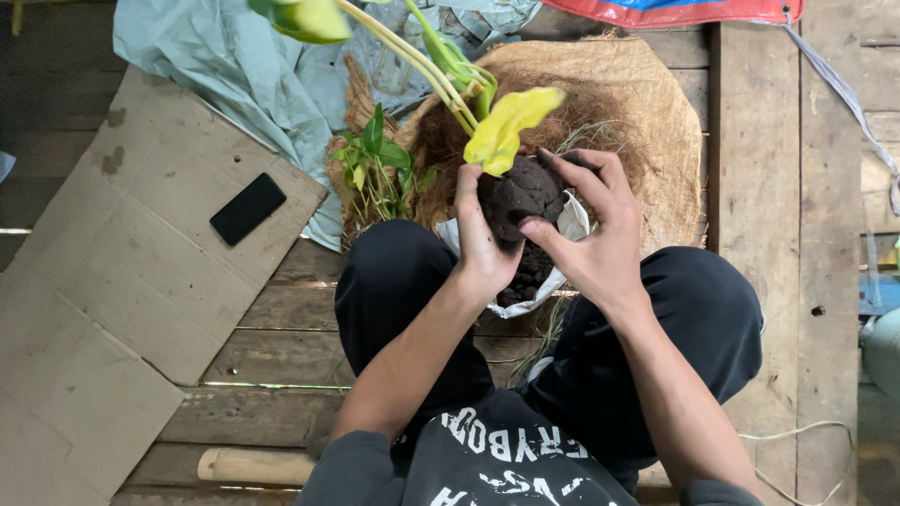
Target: The person sits on a wooden floor and packs soil around the root ball of a small plant with yellow leaves. They repeatedly scoop soil from a white bag and press it into the root mass by hand.
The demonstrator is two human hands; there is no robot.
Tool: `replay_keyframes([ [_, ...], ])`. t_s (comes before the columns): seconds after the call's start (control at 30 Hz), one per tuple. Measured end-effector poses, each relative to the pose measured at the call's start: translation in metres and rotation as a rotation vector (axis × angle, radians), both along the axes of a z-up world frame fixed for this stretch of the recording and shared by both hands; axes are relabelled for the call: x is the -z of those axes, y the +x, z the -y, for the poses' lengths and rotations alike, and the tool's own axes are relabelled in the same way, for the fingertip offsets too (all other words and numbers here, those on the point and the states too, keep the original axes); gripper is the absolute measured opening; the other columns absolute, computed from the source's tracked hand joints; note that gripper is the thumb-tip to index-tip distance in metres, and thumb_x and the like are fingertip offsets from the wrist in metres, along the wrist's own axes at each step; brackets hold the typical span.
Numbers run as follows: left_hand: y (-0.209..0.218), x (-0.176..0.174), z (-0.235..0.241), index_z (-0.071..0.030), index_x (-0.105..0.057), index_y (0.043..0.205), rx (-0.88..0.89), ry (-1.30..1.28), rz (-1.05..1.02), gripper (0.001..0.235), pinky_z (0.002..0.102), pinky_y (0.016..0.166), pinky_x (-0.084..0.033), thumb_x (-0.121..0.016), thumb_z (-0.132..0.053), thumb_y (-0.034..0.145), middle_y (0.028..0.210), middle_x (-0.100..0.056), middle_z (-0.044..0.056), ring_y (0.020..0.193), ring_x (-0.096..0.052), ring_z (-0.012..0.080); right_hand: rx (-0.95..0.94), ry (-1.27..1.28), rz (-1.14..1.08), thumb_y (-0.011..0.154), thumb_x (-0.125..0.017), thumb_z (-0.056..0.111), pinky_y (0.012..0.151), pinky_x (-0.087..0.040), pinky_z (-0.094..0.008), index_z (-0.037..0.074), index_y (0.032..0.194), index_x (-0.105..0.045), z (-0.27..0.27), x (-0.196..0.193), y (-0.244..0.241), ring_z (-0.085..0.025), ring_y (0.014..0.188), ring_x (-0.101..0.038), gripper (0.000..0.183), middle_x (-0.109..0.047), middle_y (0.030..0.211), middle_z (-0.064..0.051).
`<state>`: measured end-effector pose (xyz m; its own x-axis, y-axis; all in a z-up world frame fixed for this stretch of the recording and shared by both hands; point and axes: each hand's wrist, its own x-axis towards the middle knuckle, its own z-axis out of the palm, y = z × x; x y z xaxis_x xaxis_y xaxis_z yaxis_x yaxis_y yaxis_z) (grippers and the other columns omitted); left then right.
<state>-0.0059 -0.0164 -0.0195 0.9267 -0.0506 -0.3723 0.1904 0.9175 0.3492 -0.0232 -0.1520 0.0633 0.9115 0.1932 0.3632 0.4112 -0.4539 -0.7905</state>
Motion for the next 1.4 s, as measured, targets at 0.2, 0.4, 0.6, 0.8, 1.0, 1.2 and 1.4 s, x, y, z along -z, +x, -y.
replay_keyframes([
  [0.2,0.001,-0.003,0.001,-0.006,-0.065,0.117,0.037,0.012,0.018,0.044,0.037,0.089,-0.056,-0.045,-0.043,0.106,0.108,-0.069,0.008,0.099,-0.068,0.0217,0.025,0.108,-0.157,0.078,-0.090,0.031,0.104,-0.051,-0.035,0.001,0.133,-0.069,-0.003,0.004,0.002,-0.024,0.120,-0.063,0.066,-0.058,0.129,-0.013],
  [0.4,-0.006,0.001,0.002,-0.008,-0.062,0.127,0.013,0.037,0.016,0.047,0.035,0.094,-0.054,-0.043,-0.045,0.105,0.117,-0.069,0.005,0.106,-0.067,0.0189,-0.063,0.197,-0.226,0.084,-0.087,0.034,0.111,-0.046,-0.033,-0.002,0.133,-0.068,0.009,0.011,0.009,-0.021,0.127,-0.061,0.063,-0.060,0.134,-0.009],
  [0.6,-0.009,0.016,0.007,-0.006,-0.060,0.132,-0.042,0.043,0.038,0.052,0.037,0.098,-0.053,-0.041,-0.050,0.111,0.122,-0.068,0.007,0.111,-0.066,0.0198,-0.078,0.329,-0.350,0.088,-0.084,0.027,0.110,-0.046,-0.030,0.000,0.131,-0.070,0.011,0.012,0.006,-0.017,0.124,-0.060,0.053,-0.058,0.131,-0.006],
  [0.8,-0.010,0.026,0.004,-0.007,-0.060,0.129,-0.036,0.045,0.062,0.050,0.037,0.098,-0.053,-0.040,-0.049,0.110,0.121,-0.068,0.006,0.110,-0.066,0.0193,-0.121,0.395,-0.438,0.089,-0.083,0.027,0.110,-0.046,-0.030,0.000,0.133,-0.069,0.012,0.011,0.008,-0.016,0.123,-0.060,0.053,-0.057,0.132,-0.006],
  [1.0,-0.005,0.020,0.009,-0.013,-0.060,0.127,-0.096,0.084,-0.005,0.045,0.035,0.099,-0.052,-0.041,-0.048,0.106,0.119,-0.068,0.002,0.111,-0.066,0.0159,-0.139,0.369,-0.368,0.094,-0.075,0.041,0.117,-0.040,-0.033,0.000,0.143,-0.061,0.011,0.013,0.005,-0.020,0.134,-0.055,0.066,-0.054,0.140,-0.009],
  [1.2,0.000,0.006,0.003,-0.010,-0.060,0.124,-0.058,-0.011,-0.036,0.043,0.037,0.096,-0.053,-0.046,-0.046,0.106,0.115,-0.068,0.004,0.106,-0.067,0.0187,-0.152,0.363,-0.308,0.099,-0.073,0.041,0.123,-0.038,-0.036,0.000,0.154,-0.051,0.008,0.013,0.007,-0.022,0.140,-0.052,0.072,-0.054,0.146,-0.010],
  [1.4,-0.005,-0.011,-0.012,-0.006,-0.059,0.130,-0.096,0.002,0.071,0.050,0.044,0.097,-0.056,-0.047,-0.047,0.104,0.119,-0.069,0.009,0.110,-0.068,0.0247,0.017,0.342,-0.420,0.106,-0.061,0.030,0.112,-0.048,-0.035,0.004,0.151,-0.054,0.015,0.008,0.008,-0.020,0.128,-0.060,0.052,-0.065,0.139,-0.008],
])
